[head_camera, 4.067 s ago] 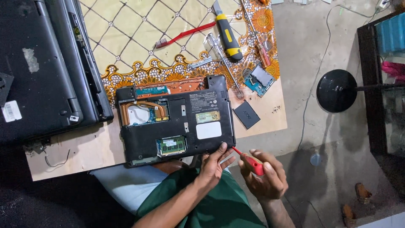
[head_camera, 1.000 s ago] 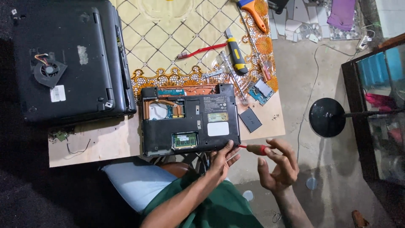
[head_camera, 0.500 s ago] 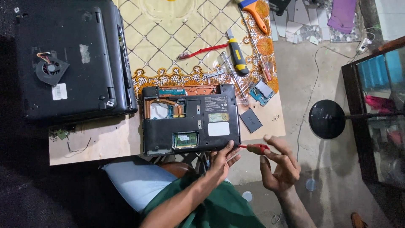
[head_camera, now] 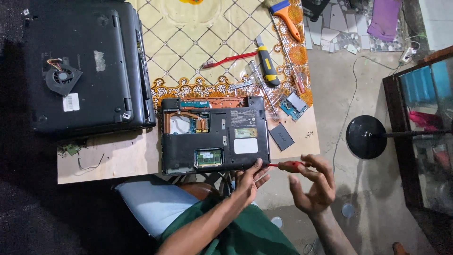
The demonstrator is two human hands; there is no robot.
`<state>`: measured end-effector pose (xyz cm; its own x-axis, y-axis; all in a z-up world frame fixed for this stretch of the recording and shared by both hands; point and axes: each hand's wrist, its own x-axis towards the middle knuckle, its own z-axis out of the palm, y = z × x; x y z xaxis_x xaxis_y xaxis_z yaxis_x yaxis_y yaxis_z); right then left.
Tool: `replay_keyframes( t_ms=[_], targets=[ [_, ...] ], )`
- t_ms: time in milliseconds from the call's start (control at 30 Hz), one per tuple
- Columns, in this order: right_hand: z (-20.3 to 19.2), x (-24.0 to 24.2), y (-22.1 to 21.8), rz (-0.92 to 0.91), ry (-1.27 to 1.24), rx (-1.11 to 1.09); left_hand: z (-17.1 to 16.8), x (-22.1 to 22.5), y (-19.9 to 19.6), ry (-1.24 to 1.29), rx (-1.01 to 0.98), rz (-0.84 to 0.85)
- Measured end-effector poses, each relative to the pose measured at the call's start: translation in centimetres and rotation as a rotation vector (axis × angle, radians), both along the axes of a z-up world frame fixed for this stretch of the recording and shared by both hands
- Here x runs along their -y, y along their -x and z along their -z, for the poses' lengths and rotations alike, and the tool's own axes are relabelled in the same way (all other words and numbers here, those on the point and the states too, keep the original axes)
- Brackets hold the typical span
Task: Disassembling a laptop and removing internal components like RAM modules using a screwdriver.
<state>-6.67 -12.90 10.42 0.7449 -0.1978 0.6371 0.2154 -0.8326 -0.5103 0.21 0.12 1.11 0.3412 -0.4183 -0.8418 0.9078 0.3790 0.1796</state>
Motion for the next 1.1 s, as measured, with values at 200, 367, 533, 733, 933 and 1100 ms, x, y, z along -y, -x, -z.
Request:
replay_keyframes(
  t_ms=[200, 367, 533, 733, 933, 1100],
  targets=[
    [0.4, -0.7, 0.5, 0.056, 0.046, -0.002, 0.4, 0.3, 0.3, -0.035, -0.024, -0.035],
    [3.0, 0.7, -0.9, 0.095, 0.096, 0.165, 0.0, 0.3, 0.3, -0.021, -0.03, -0.075],
    [-0.4, -0.1, -0.2, 0.08, 0.202, 0.03, 1.3, 0.7, 0.5, -0.048, -0.031, -0.061],
    [-0.9, -1.4, 0.6, -0.006, 0.056, -0.025, 0.9, 0.7, 0.5, -0.035, -0.005, -0.04],
    [0.8, -0.8, -0.5, 0.061, 0.163, 0.125, 1.4, 1.0, 0.5, -0.054, -0.008, -0.059],
    [2.5, 0.4, 0.2, 0.164, 0.296, 0.106, 0.7, 0.7, 0.5, -0.044, -0.004, -0.013]
  ],
)
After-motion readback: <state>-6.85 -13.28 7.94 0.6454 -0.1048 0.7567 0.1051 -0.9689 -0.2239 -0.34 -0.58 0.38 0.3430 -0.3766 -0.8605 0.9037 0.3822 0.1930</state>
